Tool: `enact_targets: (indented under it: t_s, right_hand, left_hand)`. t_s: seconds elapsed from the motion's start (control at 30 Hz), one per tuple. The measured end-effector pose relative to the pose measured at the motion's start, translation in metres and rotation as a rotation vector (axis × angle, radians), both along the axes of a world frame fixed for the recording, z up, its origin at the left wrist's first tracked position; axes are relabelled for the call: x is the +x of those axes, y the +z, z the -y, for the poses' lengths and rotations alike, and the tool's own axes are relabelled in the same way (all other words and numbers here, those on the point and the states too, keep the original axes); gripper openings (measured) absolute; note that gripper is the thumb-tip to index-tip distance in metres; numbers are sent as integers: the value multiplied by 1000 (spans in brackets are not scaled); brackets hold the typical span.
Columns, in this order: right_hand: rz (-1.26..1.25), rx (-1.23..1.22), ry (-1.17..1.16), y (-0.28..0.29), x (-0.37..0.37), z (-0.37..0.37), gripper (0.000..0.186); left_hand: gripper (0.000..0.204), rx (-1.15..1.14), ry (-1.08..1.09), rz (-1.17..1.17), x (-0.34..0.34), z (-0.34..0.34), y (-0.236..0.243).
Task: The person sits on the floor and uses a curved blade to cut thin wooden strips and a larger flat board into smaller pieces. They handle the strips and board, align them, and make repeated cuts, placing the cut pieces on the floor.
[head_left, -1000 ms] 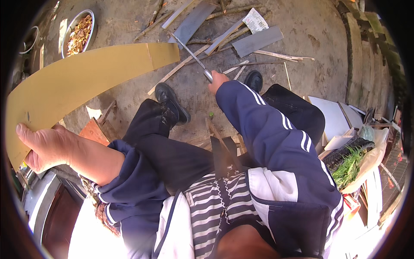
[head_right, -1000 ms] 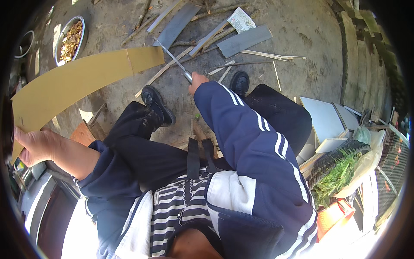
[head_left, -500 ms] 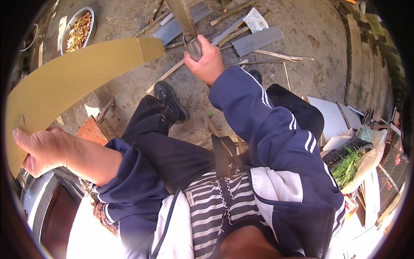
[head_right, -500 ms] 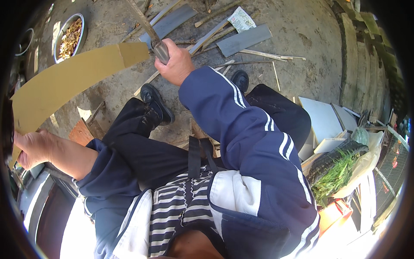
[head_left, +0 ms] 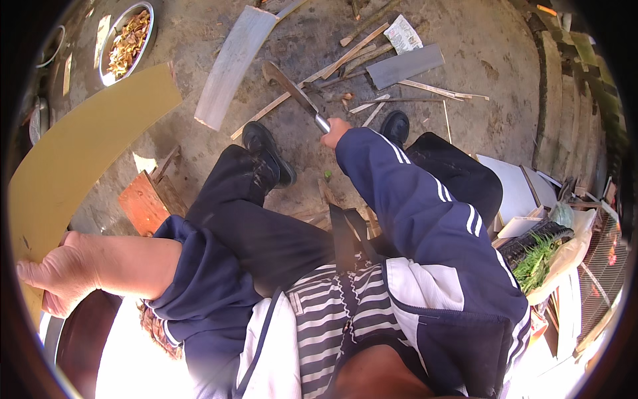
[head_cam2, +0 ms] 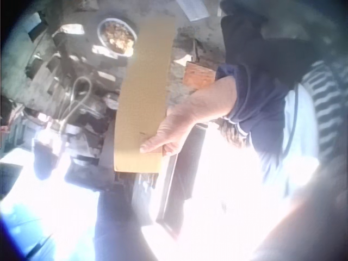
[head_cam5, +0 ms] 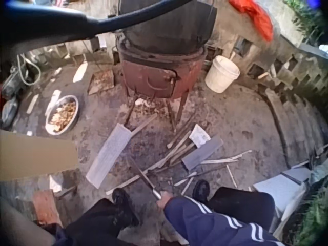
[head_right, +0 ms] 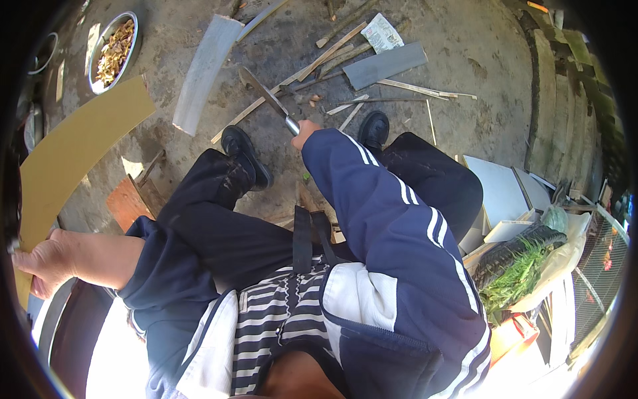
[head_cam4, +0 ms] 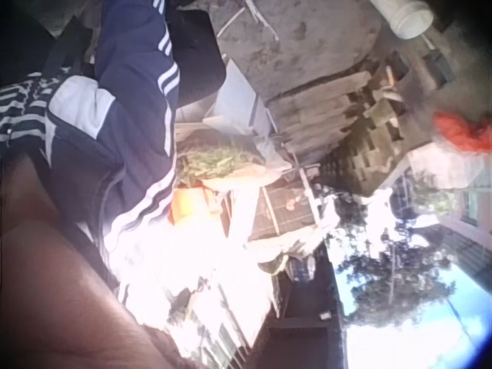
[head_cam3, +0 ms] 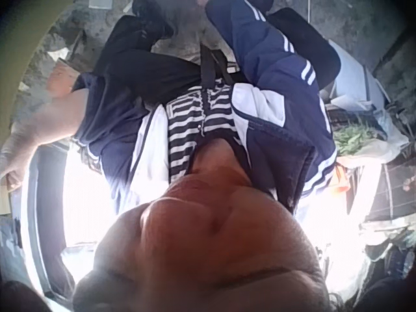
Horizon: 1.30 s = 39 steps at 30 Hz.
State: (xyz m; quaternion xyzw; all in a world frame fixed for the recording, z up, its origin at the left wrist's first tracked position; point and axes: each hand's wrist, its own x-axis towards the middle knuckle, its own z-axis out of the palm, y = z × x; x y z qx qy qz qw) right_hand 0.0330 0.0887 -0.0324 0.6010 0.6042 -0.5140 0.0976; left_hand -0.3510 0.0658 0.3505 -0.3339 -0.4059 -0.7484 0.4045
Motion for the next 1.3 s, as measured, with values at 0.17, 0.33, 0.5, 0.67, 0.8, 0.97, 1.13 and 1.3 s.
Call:
enact_targets:
  t_s: [0.17, 0.33, 0.5, 0.67, 0.8, 0.97, 1.13, 1.3]
  right_hand:
    - [-136, -82, -226, 20, 7, -4, 22]
    - [-209, -185, -494, 63, 28, 0, 22]
    - [-243, -132, -517, 99, 35, 3, 18]
    - [-221, -2, -498, 109, 49, 7, 19]
    - [-261, 33, -471, 122, 45, 10, 21]
    - [-271, 47, -436, 136, 43, 15, 22]
    - [-292, 63, -497, 144, 50, 15, 21]
    - [-272, 86, -513, 137, 57, 14, 21]
  left_hand:
    - [13, -17, -75, 83, 23, -10, -5]
    - [18, -69, -241, 144, 46, -33, -25]
    - [24, -78, -413, 386, 49, -40, -53]
    - [27, -213, -511, 552, 67, -55, -92]
    - [30, -267, -679, 629, 55, -55, -110]
    - [41, -300, -789, 680, 49, -53, -118]
    - [62, -412, -694, 987, 74, -58, -108]
    - [75, -571, -525, 1058, 93, -74, -128]
